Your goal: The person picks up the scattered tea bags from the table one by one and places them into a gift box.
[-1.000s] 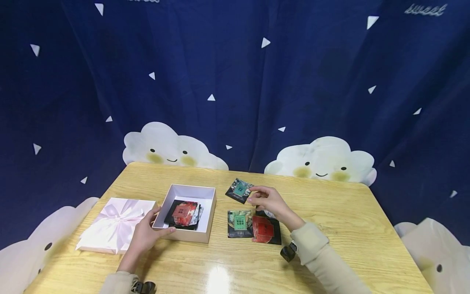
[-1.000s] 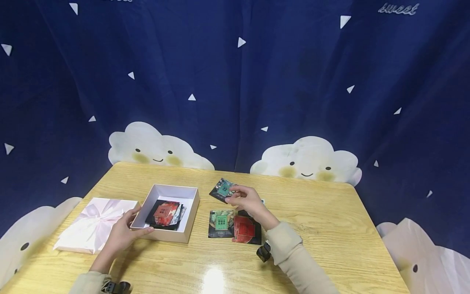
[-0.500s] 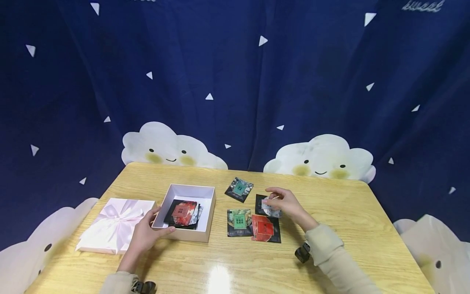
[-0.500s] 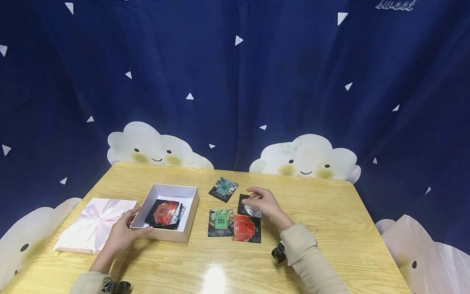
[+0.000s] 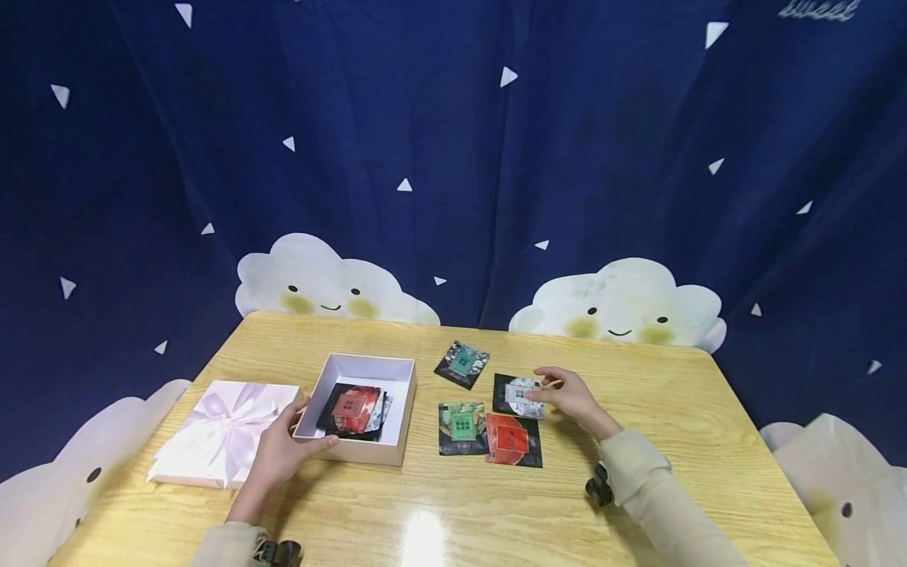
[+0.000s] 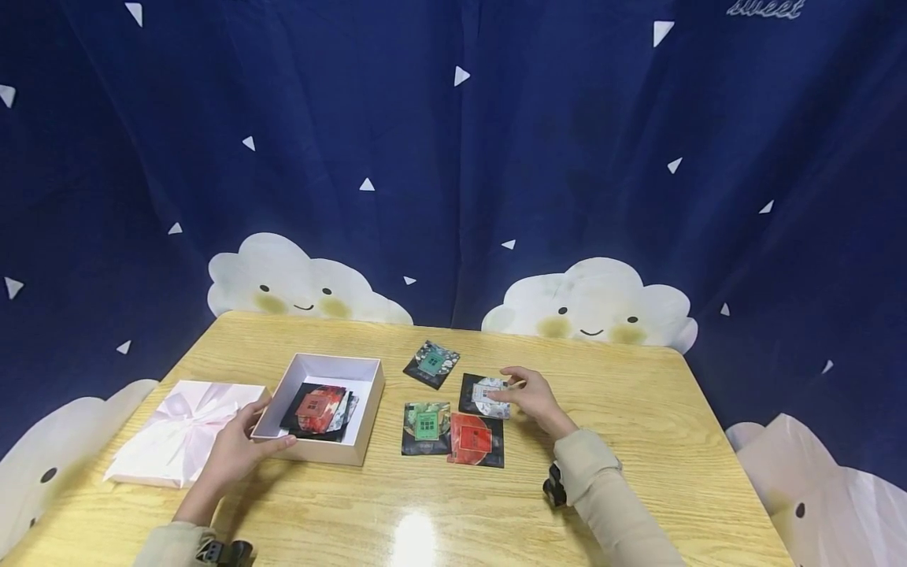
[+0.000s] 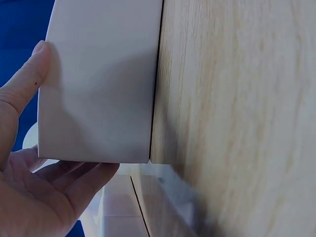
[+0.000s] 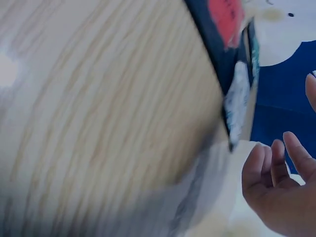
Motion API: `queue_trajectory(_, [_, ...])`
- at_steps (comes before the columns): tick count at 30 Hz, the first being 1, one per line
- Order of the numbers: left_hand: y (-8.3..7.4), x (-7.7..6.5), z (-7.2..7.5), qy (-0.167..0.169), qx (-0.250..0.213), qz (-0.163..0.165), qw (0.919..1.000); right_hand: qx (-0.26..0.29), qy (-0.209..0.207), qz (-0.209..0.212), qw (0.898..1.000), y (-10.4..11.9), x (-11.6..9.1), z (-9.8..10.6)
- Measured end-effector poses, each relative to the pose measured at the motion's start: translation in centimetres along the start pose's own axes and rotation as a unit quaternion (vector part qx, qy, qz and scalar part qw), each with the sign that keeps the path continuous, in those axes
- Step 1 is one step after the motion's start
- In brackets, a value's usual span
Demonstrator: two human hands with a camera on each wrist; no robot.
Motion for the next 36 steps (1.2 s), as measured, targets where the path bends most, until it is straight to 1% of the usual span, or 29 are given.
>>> queue_trajectory(3, [0.0, 0.1, 0.0, 0.000, 0.000, 0.001, 1.0000, -0.036, -0.008, -0.011, 0.999, -1.0, 0.4, 0.3])
queue_trajectory(6, [0.0, 0.1, -0.1, 0.001, 0.000, 0.001, 1.0000, -0.064, -0.008, -0.011, 0.998, -1.9, 0.9, 0.4])
queue_trajectory(14, [-0.2, 0.1, 0.0, 0.002, -0.001, -0.002, 1.0000, -0.066, 0.005, -0.021, 0.998, -2.8, 1.9, 0.3])
queue_trajectory(18, [-0.3, 0.2, 0.0, 0.003, -0.002, -0.001, 1.0000, -0.076, 0.014, -0.033, 0.996, -3.2, 2.3, 0.2])
queue_trajectory(21, [-0.2, 0.1, 0.0, 0.003, -0.001, 0.000, 1.0000, -0.078, 0.014, -0.047, 0.996, -3.5, 2.3, 0.2])
queue_trajectory(23, [-0.2, 0.1, 0.0, 0.001, 0.002, 0.000, 1.0000, -0.086, 0.013, -0.048, 0.995, -3.5, 2.3, 0.1])
queue_trajectory(30, [-0.1, 0.0, 0.0, 0.001, 0.005, -0.001, 1.0000, -0.119, 0.003, -0.027, 0.993, -3.3, 2.1, 0.1])
queue_trajectory(34, [-0.1, 0.0, 0.0, 0.001, 0.004, 0.001, 1.0000, -0.136, -0.010, -0.012, 0.991, -2.9, 2.1, 0.2])
queue_trajectory(36, [-0.1, 0.0, 0.0, 0.002, 0.003, 0.003, 1.0000, -0.135, -0.013, -0.011, 0.991, -2.8, 2.1, 0.2])
Point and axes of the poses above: each hand's wrist, its own x-axis towards the middle knuckle, its own z-axis out of the back of the hand, y = z × x, the point moved 9 cm from there along x, towards the middle knuckle, and after that the axes turned 7 degrees about z, right-handed, at the moved point
